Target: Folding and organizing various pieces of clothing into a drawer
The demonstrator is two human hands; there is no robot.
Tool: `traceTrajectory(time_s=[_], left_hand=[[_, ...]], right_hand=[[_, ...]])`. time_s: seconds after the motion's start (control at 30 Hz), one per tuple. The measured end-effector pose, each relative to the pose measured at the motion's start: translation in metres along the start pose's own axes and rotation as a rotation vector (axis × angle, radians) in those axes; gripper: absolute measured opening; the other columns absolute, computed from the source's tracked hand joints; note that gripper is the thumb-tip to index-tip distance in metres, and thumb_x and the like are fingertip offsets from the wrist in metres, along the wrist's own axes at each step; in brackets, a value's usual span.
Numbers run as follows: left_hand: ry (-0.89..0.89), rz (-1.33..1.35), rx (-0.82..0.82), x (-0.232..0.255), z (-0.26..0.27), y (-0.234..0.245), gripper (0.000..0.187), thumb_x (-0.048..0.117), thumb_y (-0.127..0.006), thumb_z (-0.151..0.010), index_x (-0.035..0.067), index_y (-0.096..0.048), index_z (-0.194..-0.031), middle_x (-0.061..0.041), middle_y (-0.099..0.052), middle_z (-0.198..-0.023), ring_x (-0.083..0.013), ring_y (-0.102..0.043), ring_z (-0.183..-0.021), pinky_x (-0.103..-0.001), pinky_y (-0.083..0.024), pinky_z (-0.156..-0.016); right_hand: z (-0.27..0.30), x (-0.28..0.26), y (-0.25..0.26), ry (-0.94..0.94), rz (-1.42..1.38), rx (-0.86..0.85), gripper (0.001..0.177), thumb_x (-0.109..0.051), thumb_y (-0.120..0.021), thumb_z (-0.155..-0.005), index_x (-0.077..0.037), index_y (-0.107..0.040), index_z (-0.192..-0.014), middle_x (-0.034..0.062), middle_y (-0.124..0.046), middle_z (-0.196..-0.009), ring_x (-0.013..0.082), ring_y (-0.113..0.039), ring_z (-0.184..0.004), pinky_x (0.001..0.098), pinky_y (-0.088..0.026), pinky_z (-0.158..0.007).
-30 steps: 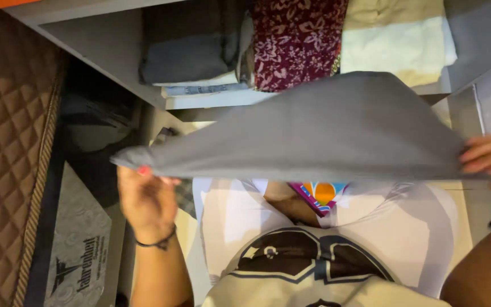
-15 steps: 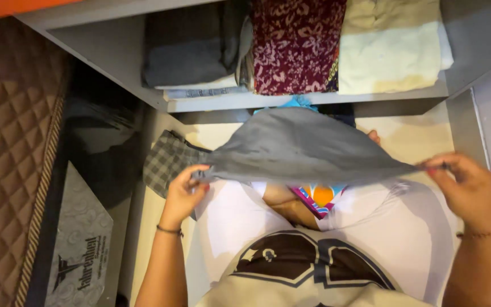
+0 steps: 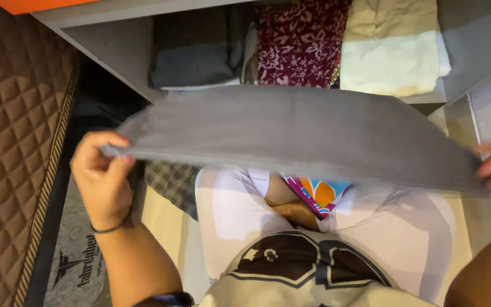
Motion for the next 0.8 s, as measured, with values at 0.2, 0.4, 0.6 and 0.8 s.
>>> traceTrajectory(time_s=[0.2,0.4,0.6,0.8], left_hand=[[0.537,0.26,0.208,-0.139,0.105,0.015,0.011,0.012,-0.066,-0.096,0.005,-0.061,-0.103,0.001,-0.062,-0.087,-0.0096,-0.062,-0.077,-0.031,-0.059,-0.068],[0.65,0.221,0.49,-0.257,0.167,0.015,0.038,-0.005,-0.072,-0.092,0.01,-0.062,-0.126,0.004,-0.052,-0.077,-0.0054,-0.053,-0.062,-0.025,-0.049,-0.054],[0.548,0.599,0.547,-0.197,0.087,-0.045,0.03,-0.003,-0.062,-0.094,0.005,-0.06,-0.123,-0.004,-0.069,-0.094,-0.0113,-0.067,-0.084,-0.025,-0.055,-0.074],[0.301,0.265,0.138,-0.133,0.039,-0.133,0.023,-0.001,-0.073,-0.094,0.001,-0.073,-0.116,0.002,-0.069,-0.102,-0.0047,-0.061,-0.086,-0.02,-0.049,-0.078]], right_hand=[[-0.093,-0.145,-0.158,-0.485,-0.199,-0.362,0.008,-0.012,-0.077,-0.082,-0.009,-0.077,-0.089,0.0069,-0.079,-0.095,0.0258,-0.071,-0.102,0.0531,-0.05,-0.106],[-0.096,-0.128,-0.187,-0.841,-0.123,-0.664,0.013,-0.005,-0.076,-0.077,-0.005,-0.079,-0.09,0.0058,-0.077,-0.099,0.0234,-0.069,-0.1,0.0386,-0.054,-0.092],[-0.116,-0.116,-0.186,-0.8,-0.032,-0.444,0.019,-0.004,-0.067,-0.084,-0.005,-0.081,-0.097,0.0074,-0.076,-0.1,0.0231,-0.069,-0.098,0.0369,-0.058,-0.087],[-0.186,-0.104,-0.209,-0.473,0.061,-0.206,0.019,-0.003,-0.067,-0.088,-0.006,-0.076,-0.105,0.0065,-0.077,-0.094,0.0179,-0.074,-0.087,0.0349,-0.056,-0.096]])
Point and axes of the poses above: each hand's wrist, its own z-axis away from the middle knuckle, its own y-axis out of the back of the hand, x = y × z, the point moved 2 cm from there along -z, towards the middle knuckle
